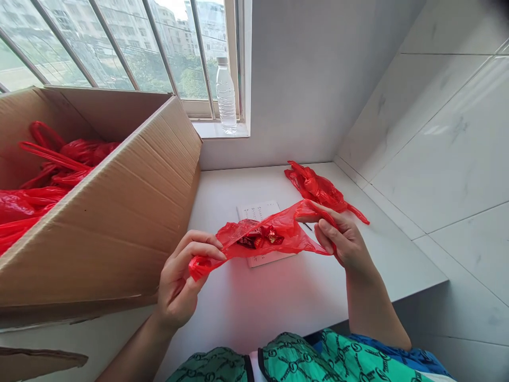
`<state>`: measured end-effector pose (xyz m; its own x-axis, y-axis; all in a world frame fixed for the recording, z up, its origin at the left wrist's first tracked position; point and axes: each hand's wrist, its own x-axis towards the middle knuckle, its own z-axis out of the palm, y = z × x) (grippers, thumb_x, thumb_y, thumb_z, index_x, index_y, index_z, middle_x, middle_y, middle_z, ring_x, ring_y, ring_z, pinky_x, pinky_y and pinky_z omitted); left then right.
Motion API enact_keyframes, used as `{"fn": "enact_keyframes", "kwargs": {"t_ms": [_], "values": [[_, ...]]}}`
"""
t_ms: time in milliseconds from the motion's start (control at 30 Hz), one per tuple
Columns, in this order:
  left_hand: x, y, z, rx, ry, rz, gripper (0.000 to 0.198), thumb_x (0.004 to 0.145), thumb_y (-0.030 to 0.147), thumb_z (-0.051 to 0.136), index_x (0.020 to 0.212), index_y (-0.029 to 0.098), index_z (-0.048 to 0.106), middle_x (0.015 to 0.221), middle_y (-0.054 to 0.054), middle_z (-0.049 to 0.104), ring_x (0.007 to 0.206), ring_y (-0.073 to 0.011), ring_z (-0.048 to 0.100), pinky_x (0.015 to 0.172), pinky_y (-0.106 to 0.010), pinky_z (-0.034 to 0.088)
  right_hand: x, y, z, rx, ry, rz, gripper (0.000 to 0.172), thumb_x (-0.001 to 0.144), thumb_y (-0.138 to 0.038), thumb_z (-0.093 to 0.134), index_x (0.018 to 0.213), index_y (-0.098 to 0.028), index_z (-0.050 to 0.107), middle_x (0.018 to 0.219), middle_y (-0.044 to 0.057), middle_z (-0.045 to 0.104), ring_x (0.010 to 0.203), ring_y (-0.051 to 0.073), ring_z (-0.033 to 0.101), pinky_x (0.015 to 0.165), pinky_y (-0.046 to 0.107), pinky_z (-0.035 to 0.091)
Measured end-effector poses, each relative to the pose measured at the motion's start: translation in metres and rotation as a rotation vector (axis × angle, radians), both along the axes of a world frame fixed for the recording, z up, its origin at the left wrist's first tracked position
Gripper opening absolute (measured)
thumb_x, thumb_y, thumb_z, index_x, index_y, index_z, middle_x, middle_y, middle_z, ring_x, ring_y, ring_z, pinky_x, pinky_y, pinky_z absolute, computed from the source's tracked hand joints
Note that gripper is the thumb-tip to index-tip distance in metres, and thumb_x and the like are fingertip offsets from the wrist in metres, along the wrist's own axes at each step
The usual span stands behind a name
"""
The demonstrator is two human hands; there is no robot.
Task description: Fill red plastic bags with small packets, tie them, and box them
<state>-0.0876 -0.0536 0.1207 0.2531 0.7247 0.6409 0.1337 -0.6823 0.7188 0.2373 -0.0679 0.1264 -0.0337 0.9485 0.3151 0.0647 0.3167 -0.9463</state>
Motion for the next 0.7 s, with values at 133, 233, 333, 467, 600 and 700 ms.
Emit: {"fn": "enact_keyframes", "kwargs": {"t_ms": [133,233,333,467,600,700], "values": [[0.001,-0.001,-0.002,0.007,-0.043,0.044,0.019,0.095,0.029,0.051,0.095,0.026,0.070,0.097,-0.009,0.059,0.091,-0.0237,0.058,0.081,-0.040,0.054,0.001,-0.005,0.000,-0.017,-0.062,0.032,0.044,0.096,-0.039,0.058,0.140,-0.038,0.056,0.093,0.004,0.076,0.042,0.010,0.040,0.049,0.032,0.046],[0.001,-0.001,-0.001,0.004,-0.048,0.052,0.019,0.095,0.028,0.051,0.096,0.026,0.070,0.098,-0.009,0.058,0.093,-0.0240,0.057,0.083,-0.041,0.054,0.000,-0.008,0.001,-0.024,-0.091,0.062,0.048,0.095,-0.038,0.060,0.143,-0.040,0.052,0.102,0.005,0.076,0.044,0.010,0.043,0.046,0.031,0.044],[0.000,-0.001,-0.001,0.001,-0.028,0.058,0.019,0.095,0.029,0.051,0.096,0.025,0.069,0.098,-0.009,0.059,0.093,-0.0242,0.057,0.082,-0.041,0.054,-0.002,-0.010,0.003,-0.012,-0.099,0.096,0.052,0.095,-0.037,0.061,0.146,-0.039,0.048,0.107,0.007,0.075,0.050,0.013,0.053,0.043,0.029,0.041],[0.002,-0.003,-0.001,0.040,-0.032,0.071,0.020,0.094,0.028,0.051,0.097,0.025,0.070,0.097,-0.009,0.059,0.093,-0.0240,0.057,0.081,-0.041,0.053,-0.002,-0.012,0.005,0.002,-0.139,0.146,0.058,0.095,-0.032,0.062,0.148,-0.042,0.043,0.121,0.007,0.071,0.047,0.009,0.047,0.044,0.029,0.043],[0.004,-0.006,0.001,0.098,-0.027,0.072,0.021,0.095,0.025,0.050,0.100,0.026,0.070,0.097,-0.008,0.060,0.092,-0.0233,0.057,0.081,-0.039,0.052,0.008,-0.017,0.005,0.039,-0.251,0.179,0.060,0.093,-0.028,0.064,0.149,-0.039,0.043,0.114,0.006,0.073,0.053,0.011,0.053,0.050,0.031,0.052],[0.003,-0.008,0.003,0.138,0.006,0.075,0.021,0.095,0.024,0.050,0.101,0.025,0.070,0.098,-0.008,0.061,0.093,-0.0233,0.059,0.079,-0.039,0.053,0.015,-0.023,0.009,0.094,-0.333,0.075,0.053,0.092,-0.028,0.066,0.143,-0.035,0.053,0.099,0.005,0.074,0.066,0.018,0.063,0.059,0.036,0.057]]}}
